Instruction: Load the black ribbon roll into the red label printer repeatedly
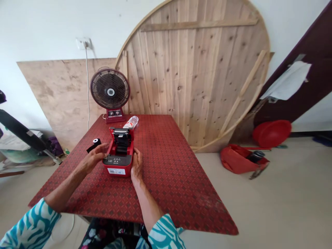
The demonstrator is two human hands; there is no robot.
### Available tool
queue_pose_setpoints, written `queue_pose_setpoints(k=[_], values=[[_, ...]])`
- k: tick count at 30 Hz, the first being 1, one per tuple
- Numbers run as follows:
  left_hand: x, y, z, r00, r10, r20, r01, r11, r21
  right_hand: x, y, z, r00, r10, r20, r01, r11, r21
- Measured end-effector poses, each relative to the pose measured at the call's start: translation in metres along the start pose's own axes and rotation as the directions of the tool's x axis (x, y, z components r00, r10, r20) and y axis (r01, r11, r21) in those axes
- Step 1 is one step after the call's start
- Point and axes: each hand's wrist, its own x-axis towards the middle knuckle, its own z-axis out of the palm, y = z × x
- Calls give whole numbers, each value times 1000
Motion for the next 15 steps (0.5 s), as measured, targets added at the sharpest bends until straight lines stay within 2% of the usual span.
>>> queue_pose_setpoints(k=[2,3,5,7,9,12,14,15], values=[[1,9,0,984,173,-31,-160,956,247,1,-2,1,1000,25,-2,-25,1000,3],[3,14,2,967,254,8,-239,895,378,1,-2,1,999,32,-2,-32,999,2],[8,27,7,921,337,195,-386,718,579,1,-4,2,999,34,2,-34,999,-5],[18,38,17,873,279,400,-487,533,692,1,-5,3,999,36,-2,-36,999,-9],[30,47,29,856,115,505,-510,356,783,1,-7,3,999,41,-7,-41,999,-13],[47,54,50,873,-103,477,-476,43,879,2,-8,4,999,47,-4,-47,999,-23],[53,55,62,890,-157,428,-447,-121,886,2,-9,5,999,42,-1,-42,999,-31],[54,55,67,898,-165,408,-434,-171,885,2,-10,6,999,38,-1,-38,999,-31]])
